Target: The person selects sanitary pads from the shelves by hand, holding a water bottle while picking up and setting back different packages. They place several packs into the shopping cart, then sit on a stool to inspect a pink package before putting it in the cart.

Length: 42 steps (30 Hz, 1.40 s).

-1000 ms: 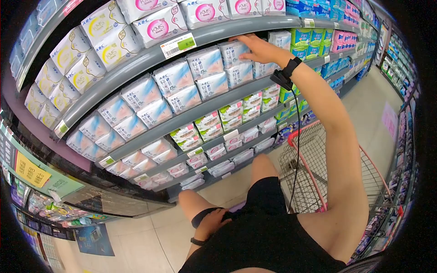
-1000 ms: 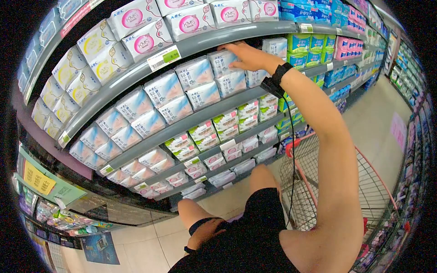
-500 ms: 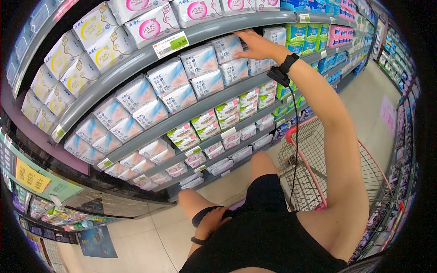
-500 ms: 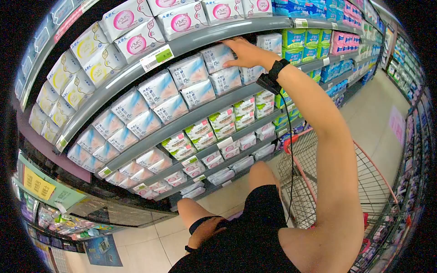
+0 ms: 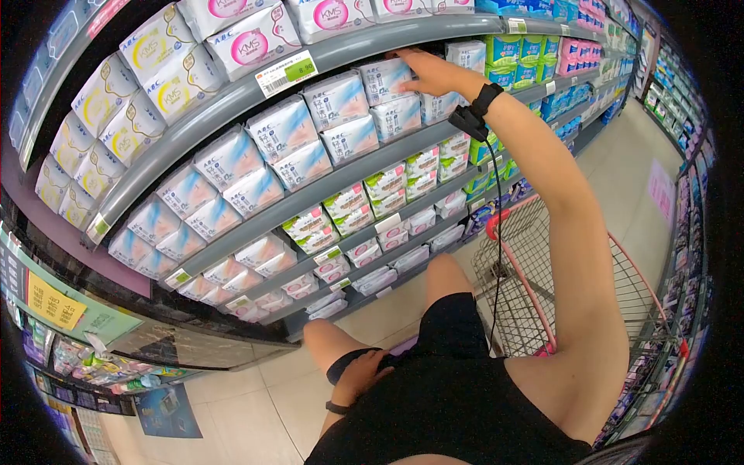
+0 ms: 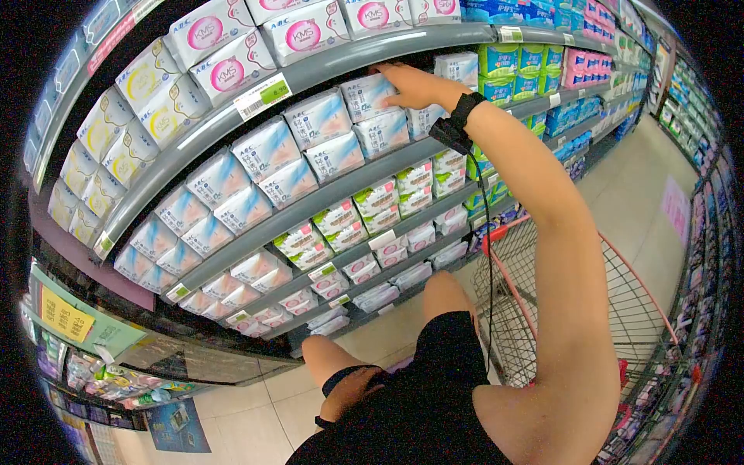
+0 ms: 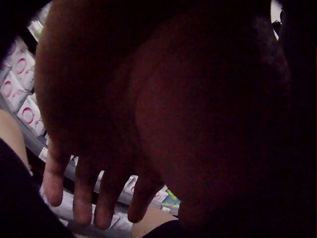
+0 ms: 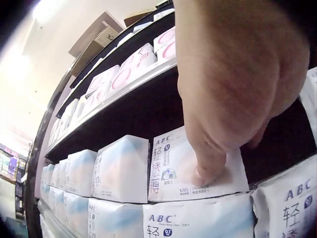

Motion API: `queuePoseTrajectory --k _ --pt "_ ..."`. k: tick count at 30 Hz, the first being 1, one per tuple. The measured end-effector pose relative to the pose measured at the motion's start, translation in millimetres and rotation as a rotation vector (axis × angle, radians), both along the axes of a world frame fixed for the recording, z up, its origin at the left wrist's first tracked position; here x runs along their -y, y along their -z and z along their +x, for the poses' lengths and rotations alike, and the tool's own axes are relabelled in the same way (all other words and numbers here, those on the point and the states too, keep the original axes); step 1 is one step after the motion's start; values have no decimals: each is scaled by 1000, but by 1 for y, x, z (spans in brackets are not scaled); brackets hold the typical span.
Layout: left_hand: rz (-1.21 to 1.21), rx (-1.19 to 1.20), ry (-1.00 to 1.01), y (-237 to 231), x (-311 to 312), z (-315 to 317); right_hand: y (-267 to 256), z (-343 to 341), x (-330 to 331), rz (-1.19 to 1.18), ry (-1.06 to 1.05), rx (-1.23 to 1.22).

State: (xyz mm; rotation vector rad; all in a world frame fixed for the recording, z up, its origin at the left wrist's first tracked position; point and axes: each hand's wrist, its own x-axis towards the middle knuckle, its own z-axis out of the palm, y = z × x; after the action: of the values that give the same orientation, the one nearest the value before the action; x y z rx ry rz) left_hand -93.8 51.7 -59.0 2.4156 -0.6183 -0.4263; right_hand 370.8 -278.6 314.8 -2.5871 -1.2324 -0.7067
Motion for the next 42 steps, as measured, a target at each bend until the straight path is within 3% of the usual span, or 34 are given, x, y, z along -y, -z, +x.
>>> queuePoseTrajectory --k 2,11,15,18,19,29,35,42 --pt "0 -14 2 5 -2 1 -6 -4 -1 73 -7 -112" --pt "21 -78 19 15 -5 5 -5 10 27 164 -29 -48" --pt "39 -88 31 18 -5 6 -18 -6 38 285 58 -370" --pt "48 -65 17 13 -2 7 -8 4 41 299 -120 -372" --pt "54 -54 10 11 -2 7 -14 -4 36 308 -50 -510" --pt "45 -45 -6 11 -3 1 -9 -5 18 318 -212 -504" --pt "28 -43 0 4 -5 -1 -10 -8 15 222 -140 -403" --pt "15 -35 13 29 -8 0 -5 5 27 284 -257 -370"
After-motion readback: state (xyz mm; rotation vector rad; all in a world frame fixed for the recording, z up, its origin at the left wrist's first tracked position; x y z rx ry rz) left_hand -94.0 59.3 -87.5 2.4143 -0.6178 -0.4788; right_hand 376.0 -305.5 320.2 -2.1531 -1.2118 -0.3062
